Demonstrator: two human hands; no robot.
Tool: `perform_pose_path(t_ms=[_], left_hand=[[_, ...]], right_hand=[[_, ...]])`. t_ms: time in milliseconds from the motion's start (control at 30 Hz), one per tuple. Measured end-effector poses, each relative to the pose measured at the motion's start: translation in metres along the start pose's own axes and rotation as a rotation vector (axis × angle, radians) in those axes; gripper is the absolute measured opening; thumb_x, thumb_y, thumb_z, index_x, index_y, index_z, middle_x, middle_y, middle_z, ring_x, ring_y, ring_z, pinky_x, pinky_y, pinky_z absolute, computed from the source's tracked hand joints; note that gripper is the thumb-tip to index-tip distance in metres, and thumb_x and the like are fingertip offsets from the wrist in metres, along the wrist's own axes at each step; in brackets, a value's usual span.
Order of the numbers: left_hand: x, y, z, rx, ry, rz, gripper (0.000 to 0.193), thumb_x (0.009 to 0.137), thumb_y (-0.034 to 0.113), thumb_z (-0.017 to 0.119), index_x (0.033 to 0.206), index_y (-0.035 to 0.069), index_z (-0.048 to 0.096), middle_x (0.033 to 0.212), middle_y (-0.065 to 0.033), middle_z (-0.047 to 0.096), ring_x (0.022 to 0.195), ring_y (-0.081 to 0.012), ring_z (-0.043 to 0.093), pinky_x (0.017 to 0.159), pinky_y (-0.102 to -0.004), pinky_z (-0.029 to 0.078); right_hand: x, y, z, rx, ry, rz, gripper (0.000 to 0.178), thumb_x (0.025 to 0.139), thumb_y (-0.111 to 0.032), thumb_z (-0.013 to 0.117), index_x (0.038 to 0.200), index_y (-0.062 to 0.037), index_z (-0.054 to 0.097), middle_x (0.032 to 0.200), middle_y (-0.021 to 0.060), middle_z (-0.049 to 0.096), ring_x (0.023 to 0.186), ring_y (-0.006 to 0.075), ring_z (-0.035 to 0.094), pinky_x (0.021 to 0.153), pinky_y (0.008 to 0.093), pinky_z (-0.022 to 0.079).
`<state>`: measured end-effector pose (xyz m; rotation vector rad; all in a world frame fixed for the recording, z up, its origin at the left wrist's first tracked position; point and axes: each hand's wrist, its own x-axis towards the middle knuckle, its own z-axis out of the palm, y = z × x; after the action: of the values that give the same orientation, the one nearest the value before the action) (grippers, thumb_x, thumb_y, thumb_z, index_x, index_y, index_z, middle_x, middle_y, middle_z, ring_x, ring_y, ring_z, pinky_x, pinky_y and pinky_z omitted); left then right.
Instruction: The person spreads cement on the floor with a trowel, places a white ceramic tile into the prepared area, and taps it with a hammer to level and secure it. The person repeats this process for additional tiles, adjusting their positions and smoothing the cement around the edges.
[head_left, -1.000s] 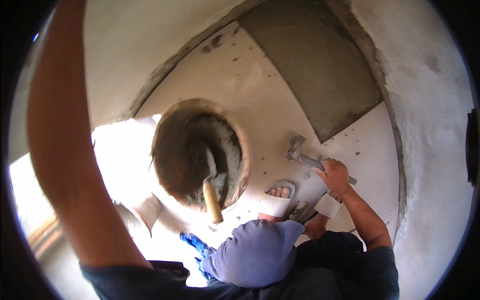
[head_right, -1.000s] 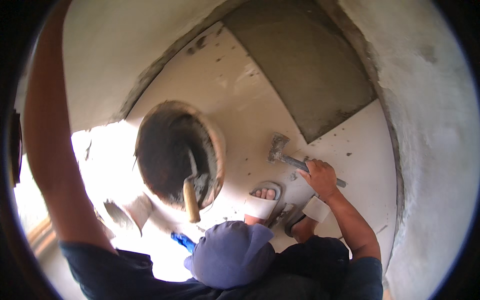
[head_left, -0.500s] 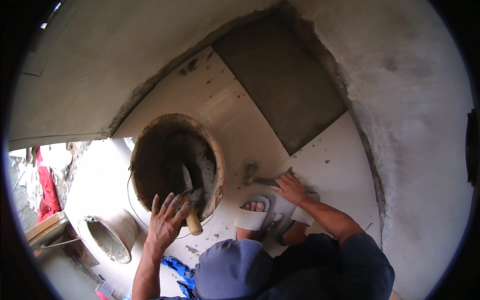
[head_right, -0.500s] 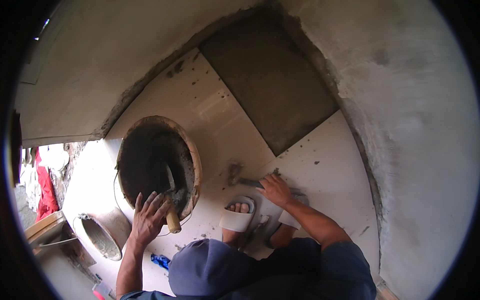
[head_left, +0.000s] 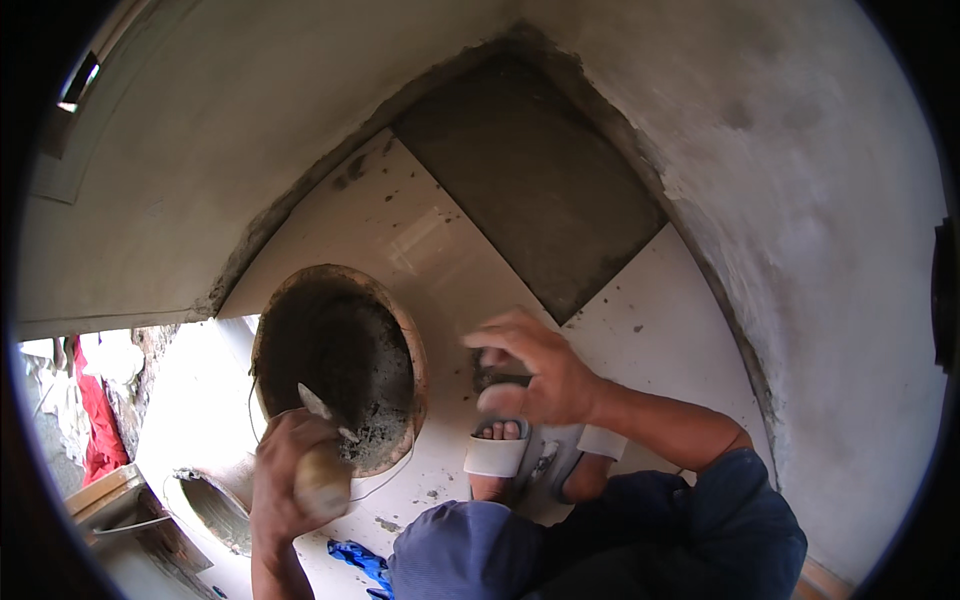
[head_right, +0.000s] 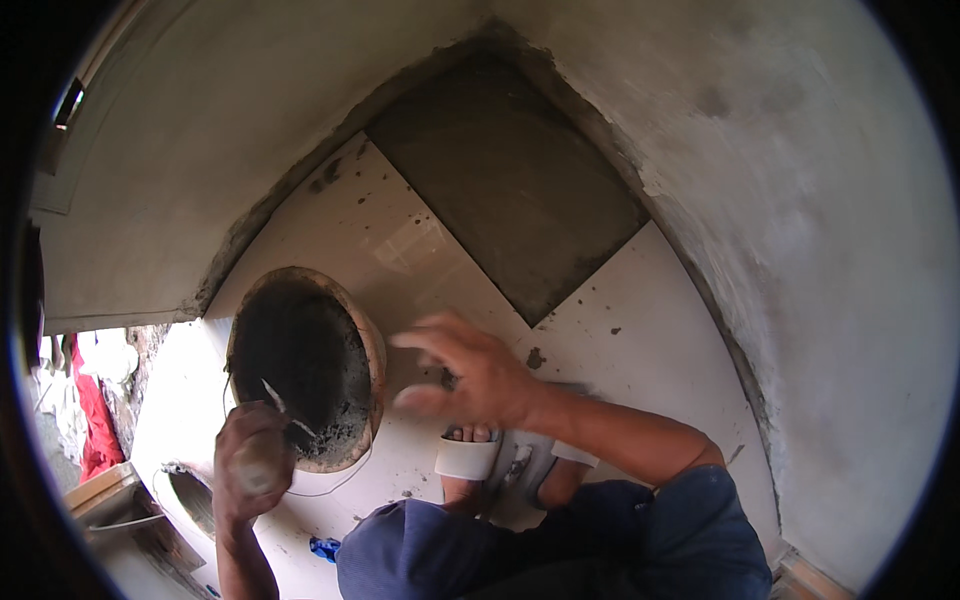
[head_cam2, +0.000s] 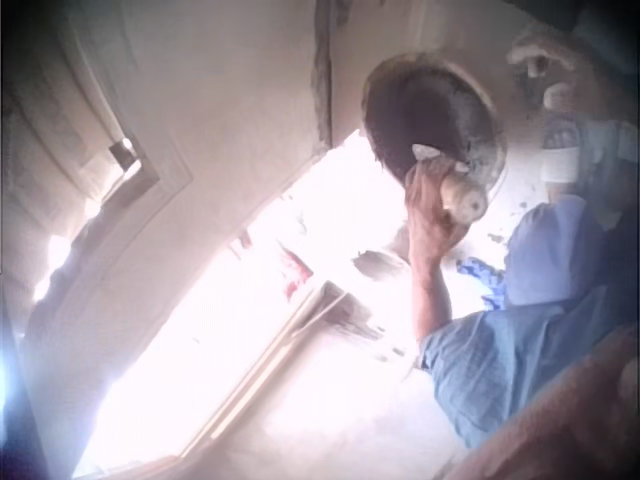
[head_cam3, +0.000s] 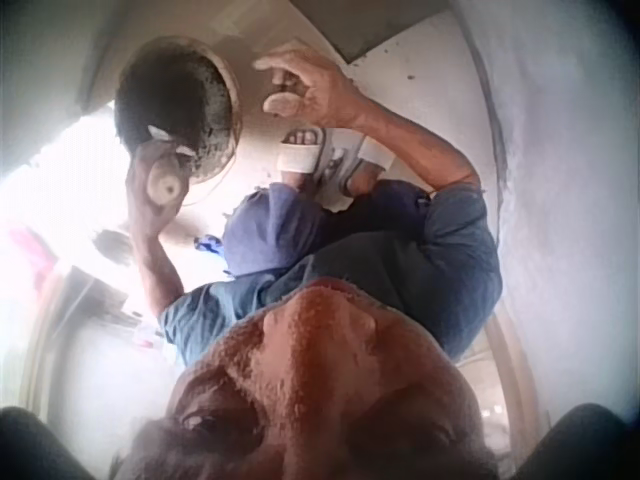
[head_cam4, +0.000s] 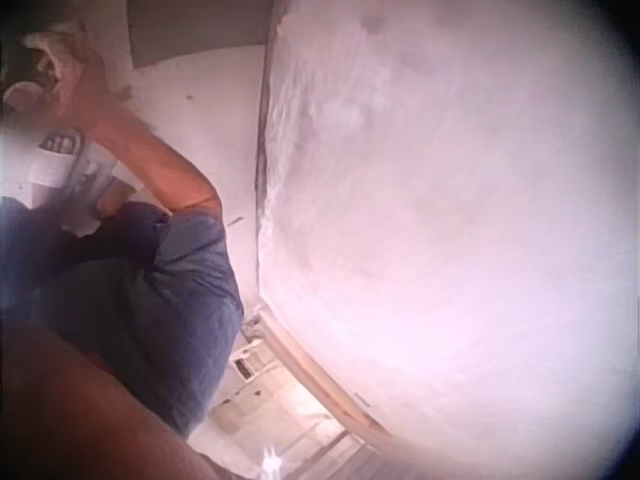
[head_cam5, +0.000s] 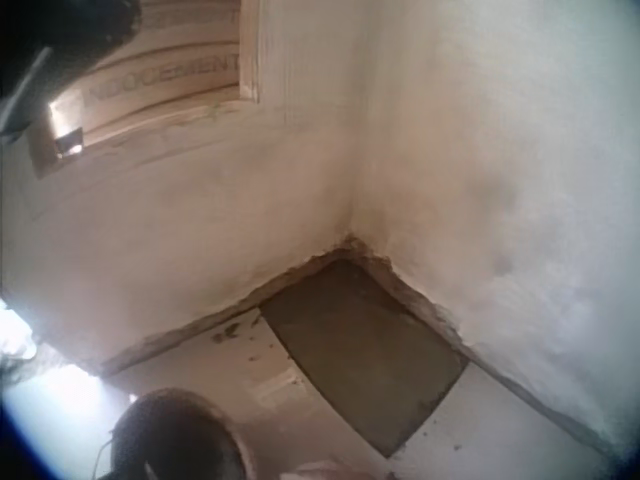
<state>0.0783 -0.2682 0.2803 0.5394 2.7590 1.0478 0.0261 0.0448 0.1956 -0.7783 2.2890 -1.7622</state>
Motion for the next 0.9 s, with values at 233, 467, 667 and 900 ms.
perform_pose_path(t_ms=[233, 467, 667, 900], left_hand=[[0.045, 0.036, 0.059, 0.455, -0.372, -0.030, 0.047, 0.067, 0.021, 0.076, 0.107, 0.004, 0.057, 0.098, -0.0130, 0.061, 0.090, -0.0291, 0.059, 0.087, -0.0436, 0.041], [0.012, 0.029, 0.007, 0.282, 0.092, -0.161, 0.059, 0.069, 0.027, 0.081, 0.118, 0.006, 0.057, 0.134, -0.0175, 0.052, 0.129, -0.0359, 0.043, 0.111, -0.0529, 0.024], [0.021, -0.032, -0.049, 0.451, 0.530, -0.299, 0.043, 0.090, 0.017, 0.061, 0.130, 0.006, 0.051, 0.139, -0.0144, 0.050, 0.128, -0.0317, 0.046, 0.106, -0.0468, 0.036], [0.149, -0.075, -0.119, 0.929, 0.745, 0.119, 0.047, 0.093, 0.026, 0.061, 0.135, 0.010, 0.049, 0.139, -0.0148, 0.050, 0.133, -0.0293, 0.044, 0.109, -0.0478, 0.035]], right_hand=[[0.064, -0.072, 0.005, -0.280, -0.676, 0.181, 0.071, 0.088, -0.049, 0.060, 0.136, 0.0005, 0.043, 0.120, 0.0259, 0.058, 0.095, 0.0361, 0.065, 0.081, 0.0427, 0.053], [0.060, -0.059, -0.010, -0.763, -0.749, -0.203, 0.058, 0.087, -0.032, 0.061, 0.136, -0.0040, 0.046, 0.093, 0.0189, 0.064, 0.085, 0.0319, 0.068, 0.070, 0.0399, 0.056], [0.054, -0.042, -0.030, -0.376, -0.713, 0.201, 0.044, 0.091, -0.028, 0.062, 0.127, -0.0031, 0.056, 0.109, 0.0188, 0.064, 0.095, 0.0290, 0.066, 0.080, 0.0370, 0.054], [0.021, 0.028, -0.094, 0.021, -0.022, 0.581, 0.047, 0.088, -0.028, 0.069, 0.124, -0.0018, 0.055, 0.096, 0.0068, 0.065, 0.084, 0.0120, 0.061, 0.072, 0.0292, 0.050]])
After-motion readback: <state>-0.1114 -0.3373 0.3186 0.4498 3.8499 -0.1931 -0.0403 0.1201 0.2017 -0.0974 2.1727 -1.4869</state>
